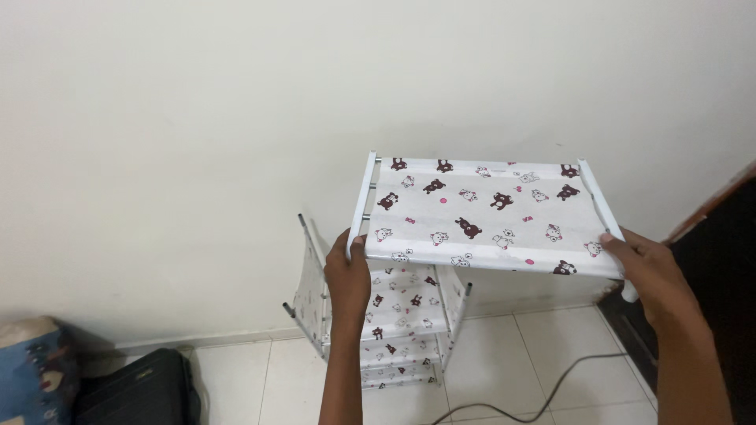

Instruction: The person assembles a small shelving unit by inserting metal rods into a white plastic frame and attaching patterned fabric shelves. They repeatedly insert and remove rods to fit the shelves, then place the assembled unit on the floor.

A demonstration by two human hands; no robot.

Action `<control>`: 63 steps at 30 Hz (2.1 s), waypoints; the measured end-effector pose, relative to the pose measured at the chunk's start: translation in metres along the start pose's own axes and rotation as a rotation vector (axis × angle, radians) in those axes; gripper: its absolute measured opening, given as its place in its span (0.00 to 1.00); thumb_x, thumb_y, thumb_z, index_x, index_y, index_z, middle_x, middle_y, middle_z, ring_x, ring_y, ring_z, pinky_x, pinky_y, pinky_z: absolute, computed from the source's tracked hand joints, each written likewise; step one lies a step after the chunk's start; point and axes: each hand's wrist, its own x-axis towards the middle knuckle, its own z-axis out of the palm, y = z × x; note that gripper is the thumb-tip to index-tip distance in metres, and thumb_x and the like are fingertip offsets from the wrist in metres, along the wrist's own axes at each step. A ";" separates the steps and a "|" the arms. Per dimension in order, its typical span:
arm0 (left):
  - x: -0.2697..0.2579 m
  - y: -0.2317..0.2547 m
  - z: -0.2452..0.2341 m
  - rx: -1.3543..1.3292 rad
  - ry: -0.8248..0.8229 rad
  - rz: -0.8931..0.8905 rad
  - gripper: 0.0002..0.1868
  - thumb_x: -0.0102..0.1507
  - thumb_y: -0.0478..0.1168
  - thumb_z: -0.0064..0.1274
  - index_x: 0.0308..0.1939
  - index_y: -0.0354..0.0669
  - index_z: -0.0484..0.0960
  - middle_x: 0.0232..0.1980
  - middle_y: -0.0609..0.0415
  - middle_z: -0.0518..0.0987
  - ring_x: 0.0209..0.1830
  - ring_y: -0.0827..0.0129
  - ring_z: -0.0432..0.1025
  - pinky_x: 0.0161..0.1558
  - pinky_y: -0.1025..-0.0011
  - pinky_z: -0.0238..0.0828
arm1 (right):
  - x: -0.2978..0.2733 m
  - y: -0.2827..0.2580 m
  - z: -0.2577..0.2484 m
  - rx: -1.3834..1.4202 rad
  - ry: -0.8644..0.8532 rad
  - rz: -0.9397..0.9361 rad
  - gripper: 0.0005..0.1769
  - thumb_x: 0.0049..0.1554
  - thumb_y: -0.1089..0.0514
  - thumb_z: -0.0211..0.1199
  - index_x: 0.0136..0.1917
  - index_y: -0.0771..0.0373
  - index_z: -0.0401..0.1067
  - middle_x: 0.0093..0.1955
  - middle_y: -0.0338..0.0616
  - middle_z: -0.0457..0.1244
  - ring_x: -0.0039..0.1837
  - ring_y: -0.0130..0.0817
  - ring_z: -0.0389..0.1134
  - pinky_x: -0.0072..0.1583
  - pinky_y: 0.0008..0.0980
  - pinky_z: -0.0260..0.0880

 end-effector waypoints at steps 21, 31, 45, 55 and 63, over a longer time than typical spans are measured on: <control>-0.111 -0.015 0.070 0.555 -0.498 0.601 0.22 0.67 0.49 0.42 0.61 0.50 0.81 0.83 0.44 0.45 0.81 0.33 0.26 0.62 0.15 0.19 | -0.271 0.108 -0.132 -0.309 0.781 -0.064 0.23 0.66 0.56 0.60 0.73 0.61 0.73 0.55 0.62 0.70 0.48 0.41 0.71 0.54 0.38 0.69; -0.247 -0.010 0.148 0.419 -0.883 0.790 0.20 0.66 0.48 0.45 0.58 0.51 0.83 0.82 0.44 0.48 0.80 0.31 0.27 0.58 0.11 0.21 | -0.459 0.184 -0.205 -0.223 1.145 0.064 0.24 0.64 0.59 0.63 0.71 0.67 0.71 0.61 0.58 0.69 0.62 0.33 0.70 0.60 0.32 0.69; -0.555 0.035 0.192 0.114 -1.315 1.027 0.22 0.66 0.52 0.44 0.53 0.44 0.86 0.82 0.45 0.49 0.81 0.35 0.26 0.60 0.14 0.15 | -0.729 0.252 -0.326 -0.333 1.554 0.306 0.24 0.63 0.62 0.63 0.71 0.68 0.71 0.62 0.57 0.69 0.60 0.33 0.70 0.58 0.28 0.68; -0.738 0.042 0.173 0.042 -1.590 0.931 0.22 0.62 0.50 0.48 0.56 0.51 0.86 0.81 0.49 0.51 0.82 0.41 0.30 0.64 0.18 0.14 | -0.870 0.286 -0.390 -0.220 1.671 0.615 0.24 0.64 0.59 0.61 0.73 0.63 0.73 0.57 0.60 0.70 0.44 0.48 0.66 0.45 0.45 0.62; -0.821 0.033 0.171 -0.031 -1.745 0.808 0.22 0.63 0.48 0.50 0.59 0.47 0.84 0.78 0.54 0.64 0.79 0.57 0.53 0.71 0.28 0.29 | -0.933 0.317 -0.436 -0.304 1.679 0.612 0.23 0.63 0.58 0.62 0.71 0.62 0.73 0.58 0.54 0.70 0.53 0.31 0.70 0.55 0.28 0.67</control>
